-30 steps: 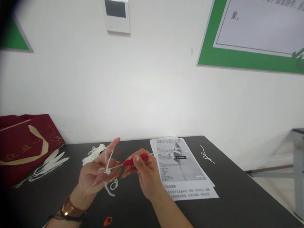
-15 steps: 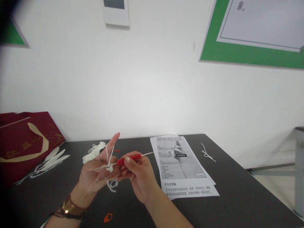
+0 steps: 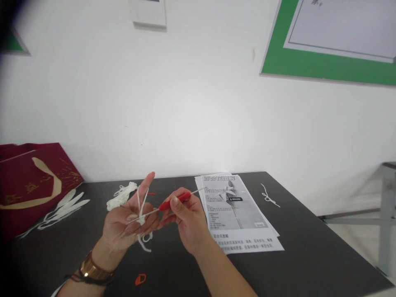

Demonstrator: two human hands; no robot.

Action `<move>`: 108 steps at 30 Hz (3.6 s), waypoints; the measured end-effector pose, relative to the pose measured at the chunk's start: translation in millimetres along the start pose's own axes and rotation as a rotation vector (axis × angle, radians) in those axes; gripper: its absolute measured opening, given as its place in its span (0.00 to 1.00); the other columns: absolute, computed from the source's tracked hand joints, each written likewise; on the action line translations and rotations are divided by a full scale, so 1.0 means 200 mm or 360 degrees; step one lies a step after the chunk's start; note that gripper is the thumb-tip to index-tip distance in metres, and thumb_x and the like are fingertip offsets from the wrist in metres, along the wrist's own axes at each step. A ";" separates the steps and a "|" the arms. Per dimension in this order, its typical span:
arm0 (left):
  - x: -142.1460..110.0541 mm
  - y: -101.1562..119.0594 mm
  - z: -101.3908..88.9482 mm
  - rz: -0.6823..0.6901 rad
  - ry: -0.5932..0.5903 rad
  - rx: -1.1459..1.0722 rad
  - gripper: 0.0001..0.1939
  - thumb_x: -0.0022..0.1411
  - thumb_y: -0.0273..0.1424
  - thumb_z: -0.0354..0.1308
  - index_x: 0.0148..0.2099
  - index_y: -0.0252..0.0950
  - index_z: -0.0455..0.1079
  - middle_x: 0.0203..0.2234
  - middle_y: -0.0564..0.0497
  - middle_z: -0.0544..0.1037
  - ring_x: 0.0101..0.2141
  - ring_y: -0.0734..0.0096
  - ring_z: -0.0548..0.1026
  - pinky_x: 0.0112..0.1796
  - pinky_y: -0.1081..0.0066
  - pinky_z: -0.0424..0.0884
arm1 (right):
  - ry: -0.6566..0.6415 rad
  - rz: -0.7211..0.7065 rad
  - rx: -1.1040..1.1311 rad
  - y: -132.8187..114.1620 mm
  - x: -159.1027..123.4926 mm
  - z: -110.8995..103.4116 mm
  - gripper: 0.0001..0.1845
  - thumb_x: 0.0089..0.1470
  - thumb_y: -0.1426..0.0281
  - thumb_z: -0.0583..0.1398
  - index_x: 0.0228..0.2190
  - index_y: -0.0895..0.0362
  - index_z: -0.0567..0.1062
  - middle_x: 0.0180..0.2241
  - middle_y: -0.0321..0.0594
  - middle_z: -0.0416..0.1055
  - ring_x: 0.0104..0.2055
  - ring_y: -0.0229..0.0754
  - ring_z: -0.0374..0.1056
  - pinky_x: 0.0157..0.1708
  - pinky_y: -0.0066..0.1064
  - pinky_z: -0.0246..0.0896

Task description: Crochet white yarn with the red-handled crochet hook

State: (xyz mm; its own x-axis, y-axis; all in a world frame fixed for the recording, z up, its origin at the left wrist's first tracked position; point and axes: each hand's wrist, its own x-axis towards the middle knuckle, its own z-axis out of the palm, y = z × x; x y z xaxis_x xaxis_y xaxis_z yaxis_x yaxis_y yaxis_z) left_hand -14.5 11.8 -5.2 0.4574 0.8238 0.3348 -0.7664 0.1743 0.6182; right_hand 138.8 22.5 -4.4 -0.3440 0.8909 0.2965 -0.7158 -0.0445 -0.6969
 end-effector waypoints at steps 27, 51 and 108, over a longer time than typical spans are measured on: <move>0.00 0.00 0.01 0.0042 -0.0061 -0.0055 0.37 0.49 0.21 0.50 0.63 0.44 0.60 0.12 0.58 0.53 0.17 0.73 0.51 0.22 0.71 0.56 | -0.0041 -0.0211 -0.0172 -0.07 -0.01 -0.01 0.08 0.52 0.66 0.64 0.26 0.57 0.74 0.24 0.33 0.67 0.23 0.33 0.64 0.24 0.31 0.75; 0.01 0.01 0.00 0.0079 -0.0053 -0.0022 0.36 0.51 0.22 0.50 0.63 0.44 0.60 0.13 0.58 0.54 0.18 0.73 0.53 0.24 0.72 0.58 | -0.0060 -0.0470 -0.0289 -0.07 -0.03 0.01 0.05 0.57 0.70 0.61 0.30 0.55 0.75 0.26 0.34 0.67 0.28 0.34 0.65 0.27 0.30 0.74; 0.03 0.04 -0.02 0.0064 0.0291 0.0423 0.37 0.52 0.20 0.57 0.65 0.38 0.55 0.21 0.54 0.68 0.25 0.72 0.64 0.31 0.69 0.60 | 0.0205 -0.0819 -0.1289 0.02 -0.08 0.02 0.03 0.53 0.74 0.61 0.29 0.57 0.76 0.25 0.38 0.75 0.26 0.40 0.70 0.27 0.31 0.64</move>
State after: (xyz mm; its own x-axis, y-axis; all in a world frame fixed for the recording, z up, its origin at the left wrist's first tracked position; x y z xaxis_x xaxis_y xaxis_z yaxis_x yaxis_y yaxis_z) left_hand -19.1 20.8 -1.4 0.3222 0.9146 0.2444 -0.6265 0.0124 0.7793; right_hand 138.7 7.2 -9.9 -0.0020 0.7590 0.6511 -0.1077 0.6472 -0.7547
